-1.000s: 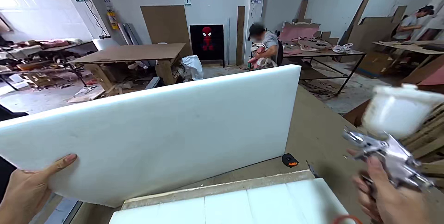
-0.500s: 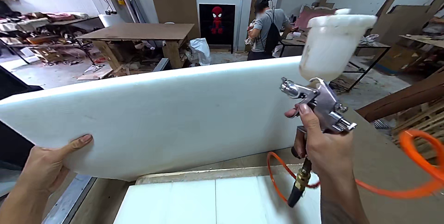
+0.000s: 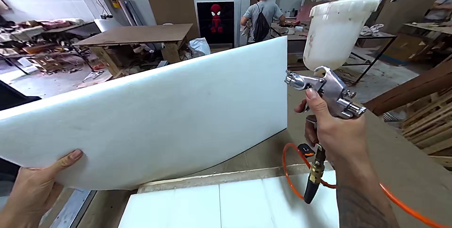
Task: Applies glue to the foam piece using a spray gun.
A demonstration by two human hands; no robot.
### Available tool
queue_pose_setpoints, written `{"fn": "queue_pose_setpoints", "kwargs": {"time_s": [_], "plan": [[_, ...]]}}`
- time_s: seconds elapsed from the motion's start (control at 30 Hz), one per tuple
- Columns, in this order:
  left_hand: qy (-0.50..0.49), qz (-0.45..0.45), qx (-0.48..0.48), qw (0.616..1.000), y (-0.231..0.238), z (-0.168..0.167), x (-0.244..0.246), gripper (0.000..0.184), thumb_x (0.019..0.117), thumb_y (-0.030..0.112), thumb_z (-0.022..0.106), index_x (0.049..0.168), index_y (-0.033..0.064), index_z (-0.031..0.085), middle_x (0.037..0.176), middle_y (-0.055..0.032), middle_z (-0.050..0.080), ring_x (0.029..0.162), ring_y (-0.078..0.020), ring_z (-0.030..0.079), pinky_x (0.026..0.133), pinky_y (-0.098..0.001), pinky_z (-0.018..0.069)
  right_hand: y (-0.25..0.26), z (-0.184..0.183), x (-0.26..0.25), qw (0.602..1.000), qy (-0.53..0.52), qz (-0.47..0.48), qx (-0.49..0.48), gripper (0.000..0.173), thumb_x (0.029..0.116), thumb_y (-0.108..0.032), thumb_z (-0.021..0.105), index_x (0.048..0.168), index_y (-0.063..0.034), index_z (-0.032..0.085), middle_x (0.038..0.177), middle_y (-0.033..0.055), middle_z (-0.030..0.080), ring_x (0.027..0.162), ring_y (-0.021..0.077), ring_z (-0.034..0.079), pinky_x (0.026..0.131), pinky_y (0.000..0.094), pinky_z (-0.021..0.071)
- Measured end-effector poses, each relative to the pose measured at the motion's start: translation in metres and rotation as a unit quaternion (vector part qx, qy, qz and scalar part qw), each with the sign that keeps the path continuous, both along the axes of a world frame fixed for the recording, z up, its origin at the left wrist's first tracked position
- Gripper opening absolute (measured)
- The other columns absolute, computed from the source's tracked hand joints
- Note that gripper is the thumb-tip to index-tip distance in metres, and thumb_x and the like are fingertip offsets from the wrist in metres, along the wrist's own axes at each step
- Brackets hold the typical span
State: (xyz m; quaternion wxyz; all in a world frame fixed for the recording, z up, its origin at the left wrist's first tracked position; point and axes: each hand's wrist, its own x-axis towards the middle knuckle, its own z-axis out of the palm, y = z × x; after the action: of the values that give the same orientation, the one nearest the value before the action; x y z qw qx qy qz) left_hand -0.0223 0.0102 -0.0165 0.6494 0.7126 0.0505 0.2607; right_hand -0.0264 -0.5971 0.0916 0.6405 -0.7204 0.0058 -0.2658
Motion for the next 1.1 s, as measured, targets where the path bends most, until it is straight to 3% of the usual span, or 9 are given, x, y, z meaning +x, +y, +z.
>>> {"fn": "queue_pose_setpoints", "kwargs": {"time_s": [0.2, 0.37, 0.5, 0.63, 0.83, 1.1], "plan": [[0.028, -0.006, -0.018, 0.999, 0.004, -0.003, -0.014, 0.076, 0.0731, 0.023, 0.085, 0.138, 0.0137, 0.047, 0.113, 0.0024, 0.071, 0.099, -0.0104, 0.072, 0.085, -0.0319, 0.0625, -0.007, 0.011, 0.019, 1.000, 0.004, -0.003, -0.021, 0.031, 0.0978, -0.050, 0.067, 0.106, -0.0202, 0.069, 0.081, 0.0021, 0.072, 0.033, 0.0138, 0.044, 0.028, 0.0289, 0.0407], [0.014, -0.020, -0.040, 0.999, 0.003, -0.006, -0.023, 0.074, 0.0716, 0.019, 0.086, 0.135, 0.0146, 0.049, 0.112, 0.0026, 0.072, 0.099, -0.0110, 0.072, 0.086, -0.0324, 0.0623, -0.010, 0.009, 0.019, 1.000, 0.021, 0.009, -0.008, 0.032, 0.0974, -0.051, 0.067, 0.106, -0.0201, 0.069, 0.079, 0.0031, 0.072, 0.032, 0.0142, 0.043, 0.027, 0.0291, 0.0396], [0.019, -0.007, -0.035, 0.999, -0.001, -0.004, -0.024, 0.072, 0.0730, 0.016, 0.084, 0.135, 0.0137, 0.048, 0.112, 0.0020, 0.072, 0.099, -0.0112, 0.073, 0.084, -0.0313, 0.0626, -0.003, 0.014, 0.021, 0.999, 0.017, 0.036, 0.025, 0.029, 0.0996, -0.042, 0.067, 0.104, -0.0137, 0.070, 0.082, 0.0063, 0.073, 0.033, 0.0158, 0.046, 0.028, 0.0304, 0.0436], [0.022, -0.008, -0.034, 0.999, 0.000, -0.004, -0.022, 0.074, 0.0727, 0.018, 0.086, 0.137, 0.0136, 0.049, 0.114, 0.0003, 0.072, 0.101, -0.0130, 0.072, 0.085, -0.0336, 0.0626, -0.011, 0.009, 0.022, 0.999, 0.003, -0.011, -0.033, 0.034, 0.0958, -0.054, 0.068, 0.100, -0.0205, 0.068, 0.076, 0.0024, 0.071, 0.032, 0.0149, 0.043, 0.028, 0.0300, 0.0393], [0.022, -0.008, -0.040, 0.999, -0.014, 0.005, -0.027, 0.059, 0.0760, 0.014, 0.080, 0.129, 0.0128, 0.053, 0.106, 0.0035, 0.073, 0.094, -0.0077, 0.072, 0.083, -0.0293, 0.0622, 0.003, 0.019, 0.027, 1.000, -0.002, 0.025, -0.004, 0.029, 0.0985, -0.044, 0.069, 0.103, -0.0152, 0.070, 0.081, 0.0050, 0.073, 0.033, 0.0160, 0.046, 0.028, 0.0305, 0.0427], [0.029, -0.001, -0.046, 0.999, -0.007, -0.001, -0.028, 0.062, 0.0782, 0.012, 0.079, 0.133, 0.0130, 0.050, 0.108, 0.0024, 0.072, 0.093, -0.0087, 0.073, 0.081, -0.0302, 0.0633, 0.032, 0.013, 0.015, 0.995, 0.022, 0.100, -0.016, 0.033, 0.0974, -0.051, 0.067, 0.101, -0.0183, 0.072, 0.076, 0.0071, 0.070, 0.032, 0.0159, 0.042, 0.028, 0.0304, 0.0398]]}}
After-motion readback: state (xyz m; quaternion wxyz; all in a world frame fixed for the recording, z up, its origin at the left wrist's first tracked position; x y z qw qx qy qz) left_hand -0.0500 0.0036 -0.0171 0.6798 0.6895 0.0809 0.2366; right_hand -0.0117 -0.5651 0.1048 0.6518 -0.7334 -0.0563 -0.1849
